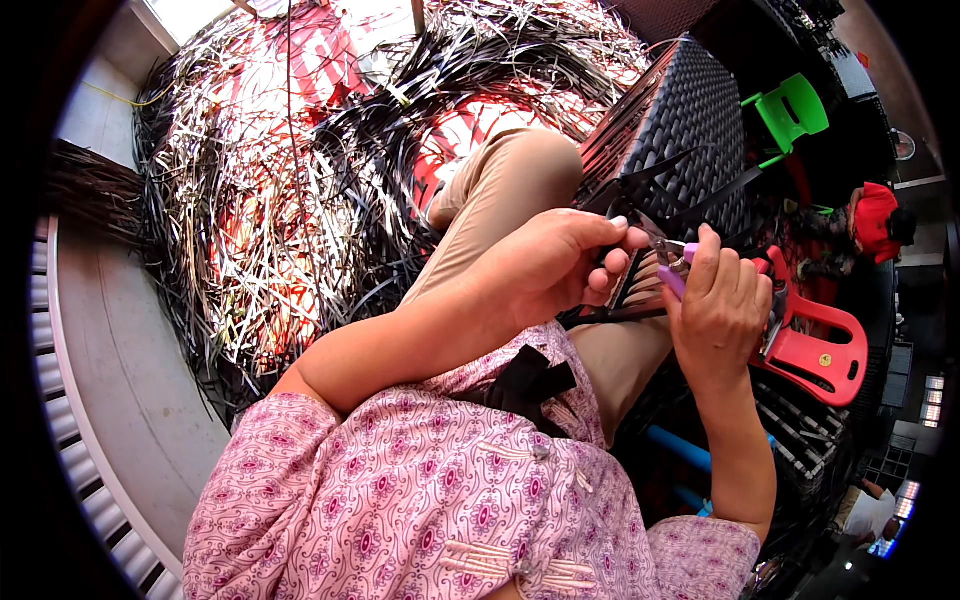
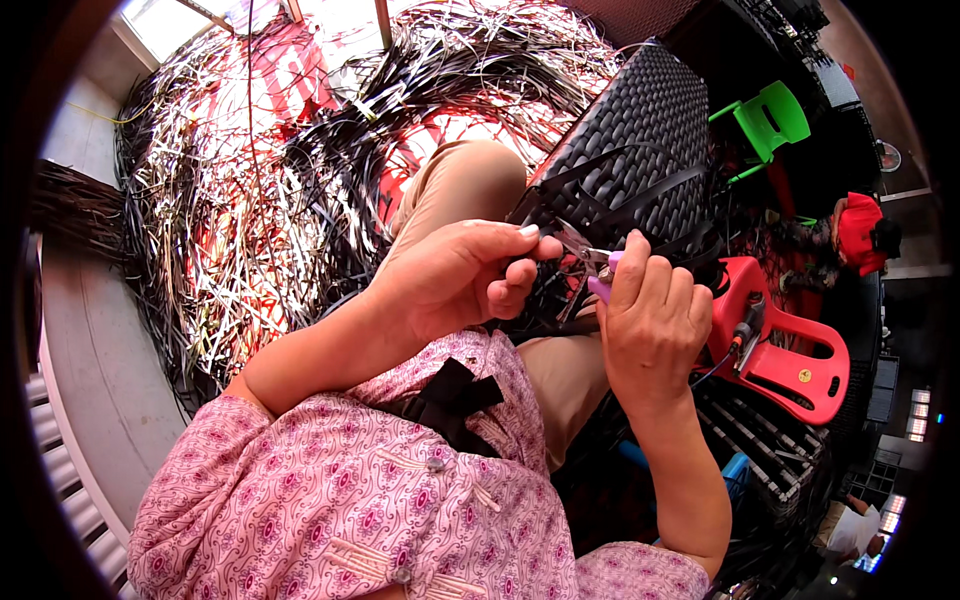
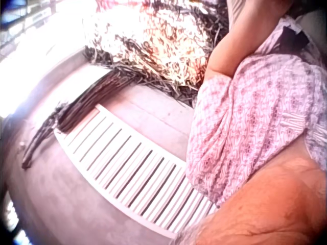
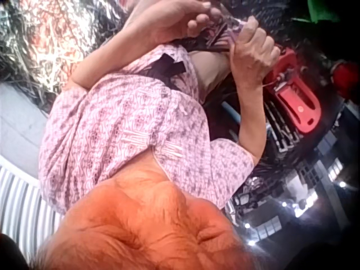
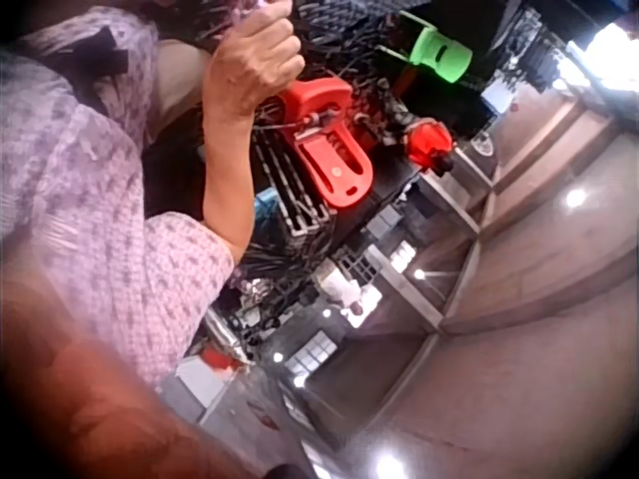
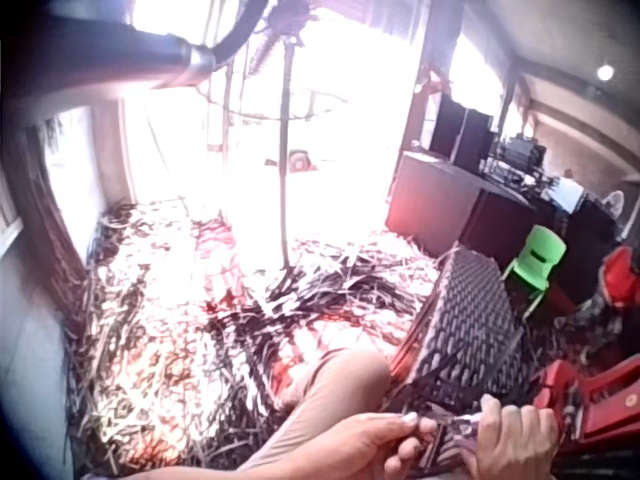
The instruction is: The person uses a hot glue gun to apply adhesive to the underside of a black woven chair seat. They then use a pair of scissors to trim excess black plastic strips from the chair's frame.
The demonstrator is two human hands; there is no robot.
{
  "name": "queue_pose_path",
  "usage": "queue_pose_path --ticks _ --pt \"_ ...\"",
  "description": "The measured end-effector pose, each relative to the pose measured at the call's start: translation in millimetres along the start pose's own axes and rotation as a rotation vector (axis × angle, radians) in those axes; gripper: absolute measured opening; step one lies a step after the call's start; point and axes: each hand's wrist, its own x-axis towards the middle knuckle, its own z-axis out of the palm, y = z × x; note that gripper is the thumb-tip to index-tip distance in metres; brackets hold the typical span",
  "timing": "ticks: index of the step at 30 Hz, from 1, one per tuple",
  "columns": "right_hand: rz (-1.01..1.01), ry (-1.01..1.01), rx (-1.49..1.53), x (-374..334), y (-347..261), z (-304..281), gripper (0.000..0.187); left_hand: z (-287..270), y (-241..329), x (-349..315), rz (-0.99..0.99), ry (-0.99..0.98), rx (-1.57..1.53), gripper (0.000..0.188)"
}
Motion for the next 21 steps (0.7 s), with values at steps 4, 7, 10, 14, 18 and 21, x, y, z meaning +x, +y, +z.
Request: queue_pose_path --ticks 4,7,10,14,18,21 --pt "-0.031 0.072 -0.033 2 -2 5 0.029 4 1 -2 -0.019 0.012 -0.019 0.021" --pt "-0.052 0.112 -0.061 13 -1 13 0.022 5 -2 -2 -0.010 0.030 -0.043 0.021" --pt "-0.056 0.110 -0.102 13 1 18 0.022 8 -2 -3 -0.004 0.023 -0.053 0.020" --pt "-0.010 0.016 -0.041 4 -2 16 0.060 7 -3 -6 0.002 -0.019 -0.081 0.019" --pt "-0.032 0.100 -0.015 9 2 14 0.023 5 -3 -5 -0.010 -0.049 -0.094 0.018" --pt "-0.053 0.144 -0.063 11 1 25 0.020 7 -4 -5 0.004 -0.035 -0.064 0.019"
